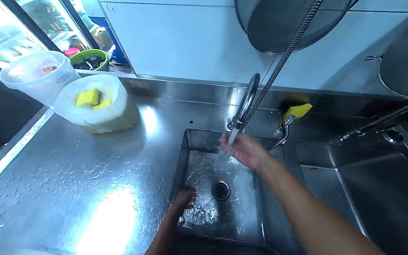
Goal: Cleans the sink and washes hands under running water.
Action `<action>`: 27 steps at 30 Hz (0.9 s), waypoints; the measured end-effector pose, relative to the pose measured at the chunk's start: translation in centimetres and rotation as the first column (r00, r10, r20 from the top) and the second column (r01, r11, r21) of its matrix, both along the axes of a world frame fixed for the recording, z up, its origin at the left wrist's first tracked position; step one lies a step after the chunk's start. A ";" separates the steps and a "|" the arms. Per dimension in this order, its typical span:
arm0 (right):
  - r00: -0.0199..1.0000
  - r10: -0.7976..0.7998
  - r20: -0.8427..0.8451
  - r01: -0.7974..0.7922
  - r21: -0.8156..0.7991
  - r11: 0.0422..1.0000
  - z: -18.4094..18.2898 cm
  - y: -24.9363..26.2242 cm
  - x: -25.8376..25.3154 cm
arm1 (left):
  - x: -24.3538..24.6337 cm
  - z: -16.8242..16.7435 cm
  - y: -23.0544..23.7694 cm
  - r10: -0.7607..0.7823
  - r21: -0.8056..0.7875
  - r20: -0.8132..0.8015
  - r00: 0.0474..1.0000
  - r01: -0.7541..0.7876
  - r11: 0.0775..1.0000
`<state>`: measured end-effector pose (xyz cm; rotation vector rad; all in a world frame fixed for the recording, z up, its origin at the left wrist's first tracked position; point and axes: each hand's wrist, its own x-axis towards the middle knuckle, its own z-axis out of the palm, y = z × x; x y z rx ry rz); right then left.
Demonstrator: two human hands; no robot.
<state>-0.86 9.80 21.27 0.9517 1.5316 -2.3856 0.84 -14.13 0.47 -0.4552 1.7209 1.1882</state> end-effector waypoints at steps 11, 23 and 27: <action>0.983 0.011 -0.184 -0.040 -0.155 0.987 5.9 3.6 0.0 | -0.1 0.0 1.9 0.021 0.060 -0.044 0.999 -0.018 0.998; 0.468 0.883 -0.041 -0.875 0.123 0.469 -0.6 -3.8 5.2 | 3.6 -1.6 -1.6 -0.441 -0.175 -0.029 0.897 0.430 0.886; 0.760 0.646 0.073 -0.648 0.167 0.743 -2.5 -1.9 5.3 | 3.7 -3.5 -2.0 -0.725 -0.376 0.122 0.677 0.708 0.598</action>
